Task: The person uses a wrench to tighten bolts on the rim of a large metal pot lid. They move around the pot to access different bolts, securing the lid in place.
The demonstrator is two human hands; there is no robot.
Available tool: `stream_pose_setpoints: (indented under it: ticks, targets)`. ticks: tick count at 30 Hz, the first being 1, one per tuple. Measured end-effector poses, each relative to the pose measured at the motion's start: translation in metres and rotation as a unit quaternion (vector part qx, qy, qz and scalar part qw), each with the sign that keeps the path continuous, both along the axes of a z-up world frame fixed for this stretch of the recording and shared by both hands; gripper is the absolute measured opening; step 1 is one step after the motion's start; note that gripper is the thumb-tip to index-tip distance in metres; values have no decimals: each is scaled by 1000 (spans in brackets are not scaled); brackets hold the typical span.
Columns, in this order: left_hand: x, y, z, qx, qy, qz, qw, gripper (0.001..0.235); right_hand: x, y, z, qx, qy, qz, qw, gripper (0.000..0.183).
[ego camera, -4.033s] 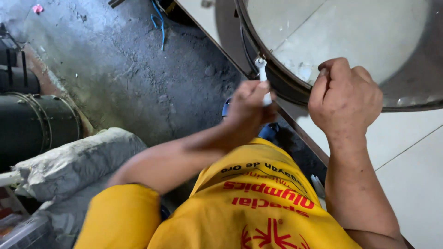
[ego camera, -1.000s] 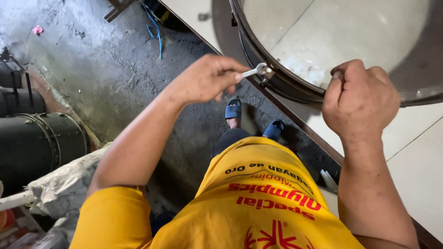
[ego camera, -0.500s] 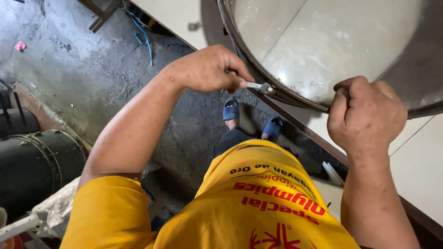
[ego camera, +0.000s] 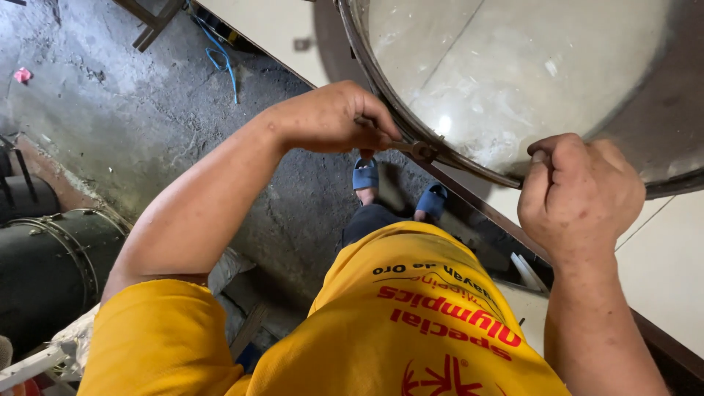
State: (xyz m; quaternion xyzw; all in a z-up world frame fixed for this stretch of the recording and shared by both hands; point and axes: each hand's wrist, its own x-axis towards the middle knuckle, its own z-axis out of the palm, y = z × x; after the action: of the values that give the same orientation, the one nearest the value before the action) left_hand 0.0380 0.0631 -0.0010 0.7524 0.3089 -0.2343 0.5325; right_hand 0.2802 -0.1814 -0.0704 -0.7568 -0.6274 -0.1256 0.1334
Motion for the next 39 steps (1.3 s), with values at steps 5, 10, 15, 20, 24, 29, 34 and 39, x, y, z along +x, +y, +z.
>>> stream_pose_setpoints:
  ticks: [5,10,15,20,24,29,34,39]
  targets:
    - [7,-4,7,9,25,8,1000,24,-2,2,4,15,5,5,1000,10]
    - [16,-8,27,32,100,1,994,18,-3,4,5,5,-1,-9,1000,10]
    - [6,-35,24,31,97,37,994,15,-4,3,6,3,13,-10,1000,11]
    - [3,-72,19,-56,9,145,988,23,-5,4,6,-9,-1,-18,1000,13]
    - [10,-126,-40,-94,-22,231,968,19,-3,2,2,13,-16,-9,1000,11]
    - [1,-136,-35,-57,-28,172,983,23,1,6,1,-8,10,-32,999,12]
    - [-32,-142,-12,-58,-118,317,939,18,-3,2,6,10,-1,-9,1000,11]
    - [-42,-113,-19,123,-174,234,949,21,1,2,-1,28,-20,-3,999,9]
